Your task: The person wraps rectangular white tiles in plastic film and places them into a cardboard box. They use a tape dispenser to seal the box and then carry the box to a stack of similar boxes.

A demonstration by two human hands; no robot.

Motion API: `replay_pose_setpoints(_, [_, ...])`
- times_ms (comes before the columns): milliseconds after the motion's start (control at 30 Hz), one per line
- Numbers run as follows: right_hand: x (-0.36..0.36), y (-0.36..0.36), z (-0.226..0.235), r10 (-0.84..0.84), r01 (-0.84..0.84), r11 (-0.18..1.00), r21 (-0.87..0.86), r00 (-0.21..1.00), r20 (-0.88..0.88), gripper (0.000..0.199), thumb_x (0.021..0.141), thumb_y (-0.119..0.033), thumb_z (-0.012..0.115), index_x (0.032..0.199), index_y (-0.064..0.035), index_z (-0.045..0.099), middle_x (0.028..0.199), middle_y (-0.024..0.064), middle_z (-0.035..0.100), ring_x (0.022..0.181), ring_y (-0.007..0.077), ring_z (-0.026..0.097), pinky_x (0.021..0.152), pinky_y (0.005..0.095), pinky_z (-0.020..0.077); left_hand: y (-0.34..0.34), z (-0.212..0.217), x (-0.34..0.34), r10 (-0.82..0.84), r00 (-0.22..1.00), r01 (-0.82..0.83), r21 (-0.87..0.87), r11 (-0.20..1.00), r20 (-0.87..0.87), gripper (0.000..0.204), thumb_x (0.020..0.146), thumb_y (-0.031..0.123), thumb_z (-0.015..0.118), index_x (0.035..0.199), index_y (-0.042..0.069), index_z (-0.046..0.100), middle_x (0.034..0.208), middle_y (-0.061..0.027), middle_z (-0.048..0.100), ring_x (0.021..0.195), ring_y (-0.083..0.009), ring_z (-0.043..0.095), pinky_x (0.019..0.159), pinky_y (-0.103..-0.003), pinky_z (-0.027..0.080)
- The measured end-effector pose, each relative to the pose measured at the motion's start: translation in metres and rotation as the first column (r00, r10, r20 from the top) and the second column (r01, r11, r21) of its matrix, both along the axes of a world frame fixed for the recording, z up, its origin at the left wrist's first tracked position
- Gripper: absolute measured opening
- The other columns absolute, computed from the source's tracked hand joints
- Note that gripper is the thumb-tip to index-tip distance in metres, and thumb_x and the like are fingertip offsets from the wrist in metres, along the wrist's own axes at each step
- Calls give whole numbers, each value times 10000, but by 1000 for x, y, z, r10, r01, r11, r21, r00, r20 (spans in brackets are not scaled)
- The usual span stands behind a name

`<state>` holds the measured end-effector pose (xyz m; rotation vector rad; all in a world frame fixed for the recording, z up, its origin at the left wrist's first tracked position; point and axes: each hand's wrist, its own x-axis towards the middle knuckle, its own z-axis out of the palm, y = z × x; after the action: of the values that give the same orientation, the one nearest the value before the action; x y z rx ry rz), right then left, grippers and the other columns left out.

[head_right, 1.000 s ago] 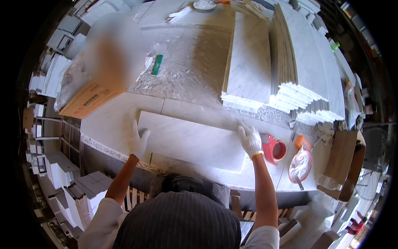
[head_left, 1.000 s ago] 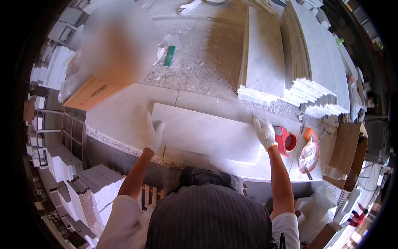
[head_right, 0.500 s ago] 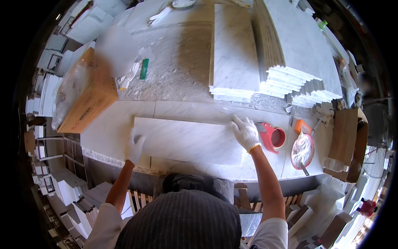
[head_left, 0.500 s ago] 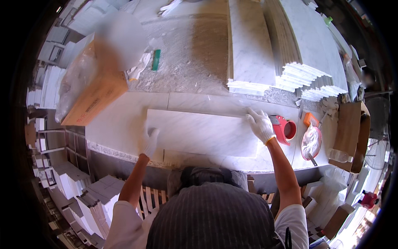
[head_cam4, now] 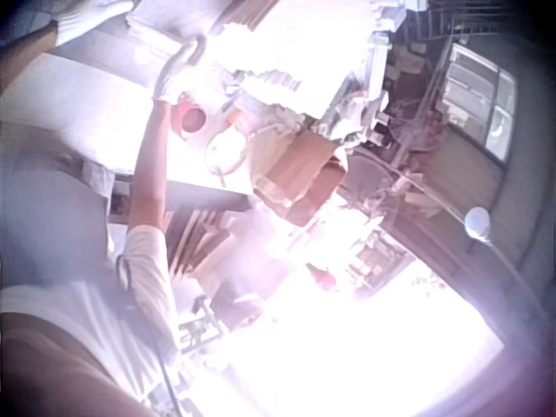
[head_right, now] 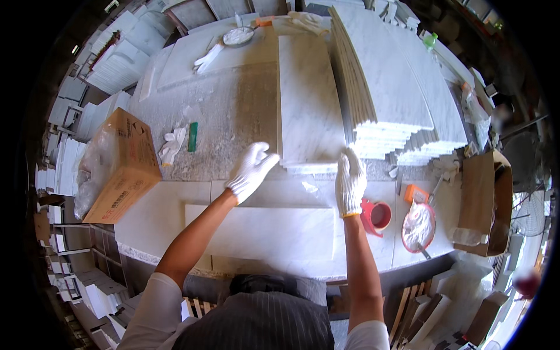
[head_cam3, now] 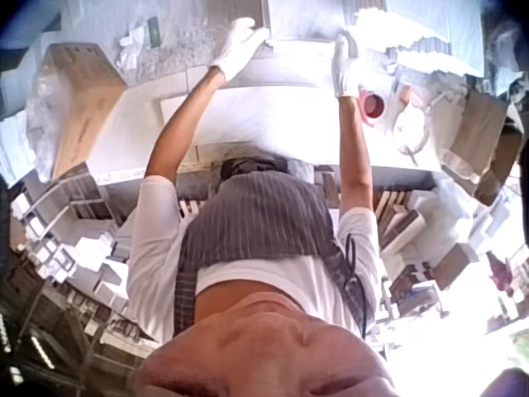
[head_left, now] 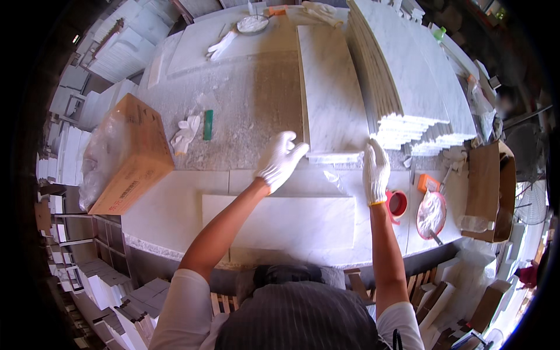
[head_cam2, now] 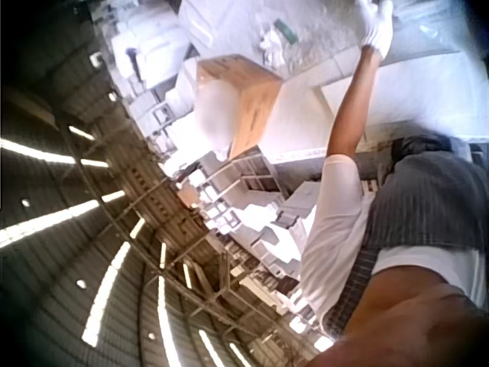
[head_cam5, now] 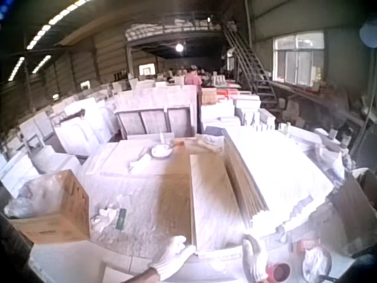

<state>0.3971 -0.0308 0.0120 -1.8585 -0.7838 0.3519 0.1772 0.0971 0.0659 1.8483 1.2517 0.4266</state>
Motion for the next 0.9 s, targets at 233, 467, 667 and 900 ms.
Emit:
replay_pose_setpoints(233, [-28,-4,4,138,-37,978,207,854,-502,372,990,-205,584,1281,27,582,1131,64,634,899,91,560,774,239,481,70,-8,43,-44,991,86,-348,933,126,926,839,579,659,1383,-117,380,1316,-288,545,1251,-356,525,1026,-369,423])
replay_pose_setpoints(467, [-96,21,18,371,-360,928,98,863,-344,404,985,-180,579,1328,30,544,1216,109,627,1101,189,597,936,288,470,121,-35,-20,143,913,31,-414,910,382,355,920,301,680,1103,-3,661,1032,-34,671,954,-103,595,858,-272,476])
replay_pose_setpoints(667, [-69,-2,25,311,-286,947,149,689,-655,533,988,-322,585,1381,25,497,1177,136,628,1041,174,618,887,310,513,85,-4,-28,153,891,21,-376,926,427,159,956,203,633,990,49,651,906,57,584,829,-24,492,702,-213,422])
replay_pose_setpoints(900, [-89,-3,26,475,-263,876,403,338,-812,809,963,-480,565,1541,-47,201,1408,190,485,1170,300,576,1018,415,442,-4,71,-144,56,983,-12,-240,971,175,186,934,184,614,815,67,532,767,58,411,747,-41,370,631,-244,348])
